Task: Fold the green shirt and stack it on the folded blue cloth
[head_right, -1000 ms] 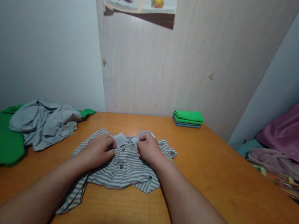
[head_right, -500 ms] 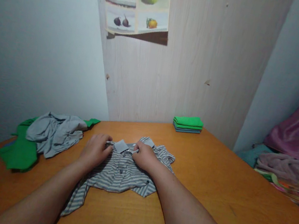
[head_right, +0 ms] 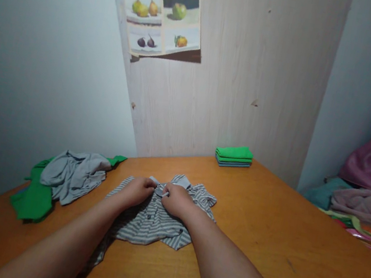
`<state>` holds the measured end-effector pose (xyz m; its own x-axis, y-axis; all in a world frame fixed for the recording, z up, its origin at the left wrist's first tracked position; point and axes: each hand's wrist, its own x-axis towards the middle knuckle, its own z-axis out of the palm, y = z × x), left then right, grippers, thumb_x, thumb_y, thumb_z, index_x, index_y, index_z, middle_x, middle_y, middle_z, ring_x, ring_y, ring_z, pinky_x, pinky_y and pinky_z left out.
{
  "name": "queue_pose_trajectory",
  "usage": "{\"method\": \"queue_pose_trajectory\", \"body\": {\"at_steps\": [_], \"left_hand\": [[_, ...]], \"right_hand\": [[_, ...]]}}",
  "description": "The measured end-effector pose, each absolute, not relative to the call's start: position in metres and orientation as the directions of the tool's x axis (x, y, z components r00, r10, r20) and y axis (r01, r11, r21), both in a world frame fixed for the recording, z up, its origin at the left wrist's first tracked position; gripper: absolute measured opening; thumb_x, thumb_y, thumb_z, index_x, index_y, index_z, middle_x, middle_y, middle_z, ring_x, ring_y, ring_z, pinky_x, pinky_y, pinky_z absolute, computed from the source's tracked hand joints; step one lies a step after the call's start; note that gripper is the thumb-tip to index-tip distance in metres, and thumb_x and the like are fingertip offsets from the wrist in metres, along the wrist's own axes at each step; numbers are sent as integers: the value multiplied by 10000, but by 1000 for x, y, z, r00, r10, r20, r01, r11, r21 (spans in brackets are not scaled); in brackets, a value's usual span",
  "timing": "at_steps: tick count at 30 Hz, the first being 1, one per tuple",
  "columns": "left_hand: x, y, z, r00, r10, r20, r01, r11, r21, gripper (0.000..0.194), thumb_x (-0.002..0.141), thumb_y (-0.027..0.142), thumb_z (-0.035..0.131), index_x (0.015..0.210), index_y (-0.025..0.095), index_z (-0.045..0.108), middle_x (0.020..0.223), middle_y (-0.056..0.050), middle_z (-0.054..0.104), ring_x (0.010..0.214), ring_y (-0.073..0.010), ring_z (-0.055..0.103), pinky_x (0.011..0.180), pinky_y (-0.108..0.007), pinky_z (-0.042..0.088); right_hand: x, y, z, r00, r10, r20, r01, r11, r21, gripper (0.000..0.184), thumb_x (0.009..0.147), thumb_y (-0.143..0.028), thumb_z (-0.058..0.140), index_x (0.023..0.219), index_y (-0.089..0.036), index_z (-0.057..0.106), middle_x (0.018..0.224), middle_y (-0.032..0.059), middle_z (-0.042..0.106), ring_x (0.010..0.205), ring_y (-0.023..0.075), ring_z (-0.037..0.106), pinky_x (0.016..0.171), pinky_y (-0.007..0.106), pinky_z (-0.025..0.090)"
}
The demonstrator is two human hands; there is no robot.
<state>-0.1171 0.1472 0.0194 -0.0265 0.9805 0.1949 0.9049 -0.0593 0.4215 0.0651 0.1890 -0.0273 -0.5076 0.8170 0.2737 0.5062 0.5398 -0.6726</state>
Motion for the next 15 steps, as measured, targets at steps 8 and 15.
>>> {"method": "queue_pose_trajectory", "body": {"at_steps": [8,15], "left_hand": [[-110,163,-4,-126,958,257,846,-31,533,96,768,220,637,757,195,729,771,-59,736,800,-196,667,681,-250,447],[-109,164,-14,-146,966,212,834,5,552,68,723,209,673,784,203,703,790,-33,723,791,-186,643,658,-238,425]], "right_hand": [[64,186,-25,-467,842,271,537,514,-669,223,773,-198,632,983,-235,699,954,44,734,901,207,635,742,259,395],[62,183,-24,-381,879,285,567,466,-679,412,828,-269,650,1238,-230,657,1057,78,745,934,221,658,762,275,424]]}}
